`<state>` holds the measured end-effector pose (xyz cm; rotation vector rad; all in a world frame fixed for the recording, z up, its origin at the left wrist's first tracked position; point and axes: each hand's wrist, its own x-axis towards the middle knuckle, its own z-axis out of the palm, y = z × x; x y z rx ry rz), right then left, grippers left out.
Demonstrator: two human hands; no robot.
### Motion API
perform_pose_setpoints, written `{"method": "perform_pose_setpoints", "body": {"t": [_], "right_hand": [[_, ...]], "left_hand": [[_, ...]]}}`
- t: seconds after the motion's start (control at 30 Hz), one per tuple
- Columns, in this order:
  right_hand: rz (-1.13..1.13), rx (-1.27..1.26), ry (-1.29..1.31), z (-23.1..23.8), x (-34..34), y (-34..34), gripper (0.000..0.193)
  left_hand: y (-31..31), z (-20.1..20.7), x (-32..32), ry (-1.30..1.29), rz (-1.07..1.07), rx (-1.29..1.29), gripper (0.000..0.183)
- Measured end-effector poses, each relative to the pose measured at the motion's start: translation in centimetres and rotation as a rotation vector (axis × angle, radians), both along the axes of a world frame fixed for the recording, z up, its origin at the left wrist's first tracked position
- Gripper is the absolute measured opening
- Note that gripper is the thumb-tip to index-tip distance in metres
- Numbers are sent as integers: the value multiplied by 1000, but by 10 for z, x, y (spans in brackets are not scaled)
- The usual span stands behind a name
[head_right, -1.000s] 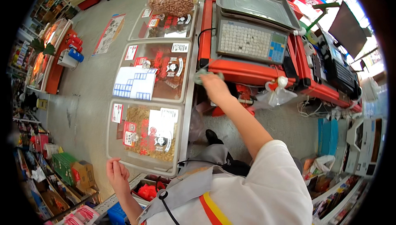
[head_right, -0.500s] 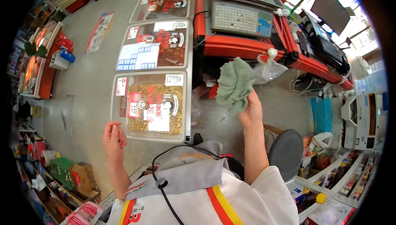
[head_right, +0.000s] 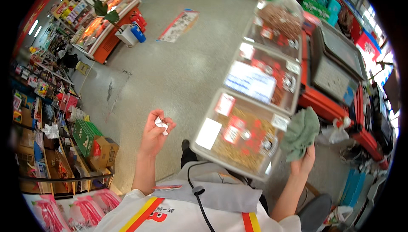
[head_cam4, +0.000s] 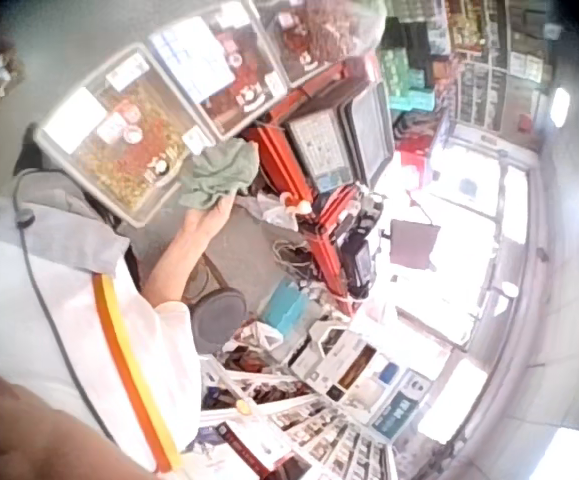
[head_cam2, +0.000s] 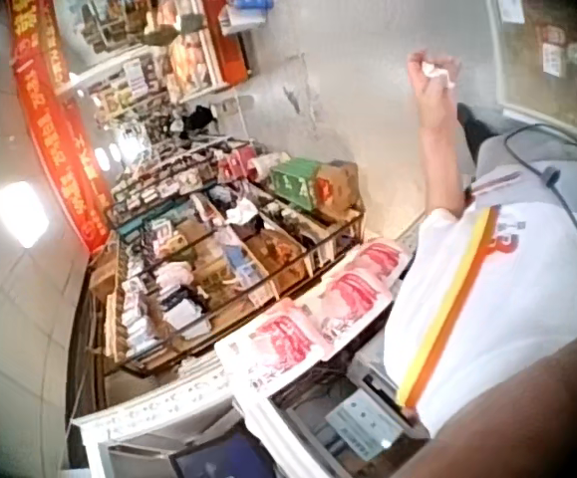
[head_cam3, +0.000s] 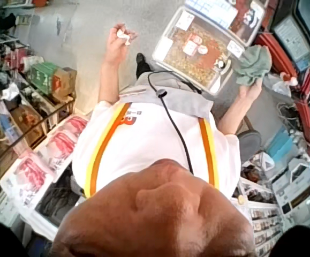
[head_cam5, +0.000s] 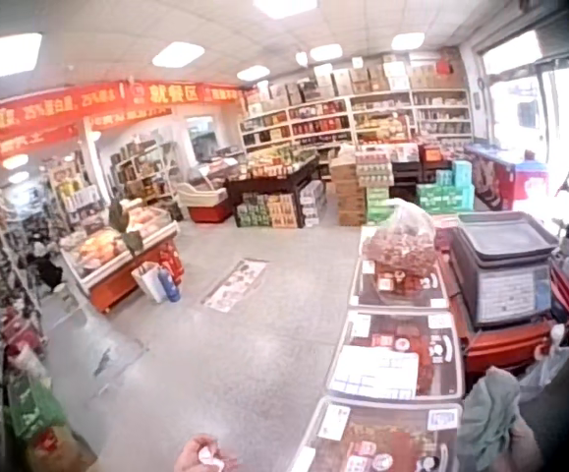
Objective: The person wipes the glass lid and metal frame of a refrigerated display case using a cloth. They then move to the checkout counter and wipe the red countertop and the area around the computer keyboard. Finally, they return to the display case to wipe the glass again.
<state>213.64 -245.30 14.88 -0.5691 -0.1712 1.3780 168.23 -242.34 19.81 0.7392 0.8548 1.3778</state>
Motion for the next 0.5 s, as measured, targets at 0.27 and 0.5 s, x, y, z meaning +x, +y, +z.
{"method": "perform_pose_setpoints", "body": {"t": [0.27,0.5], "right_hand": [[-99,-87,-140,5,-187,56,37],[138,-46,-152,15,-314,144,36]], "left_hand": [[83,-30,-201,-43,-60,-156,18],[157,-16,-341,29,-38,-66,12]]}}
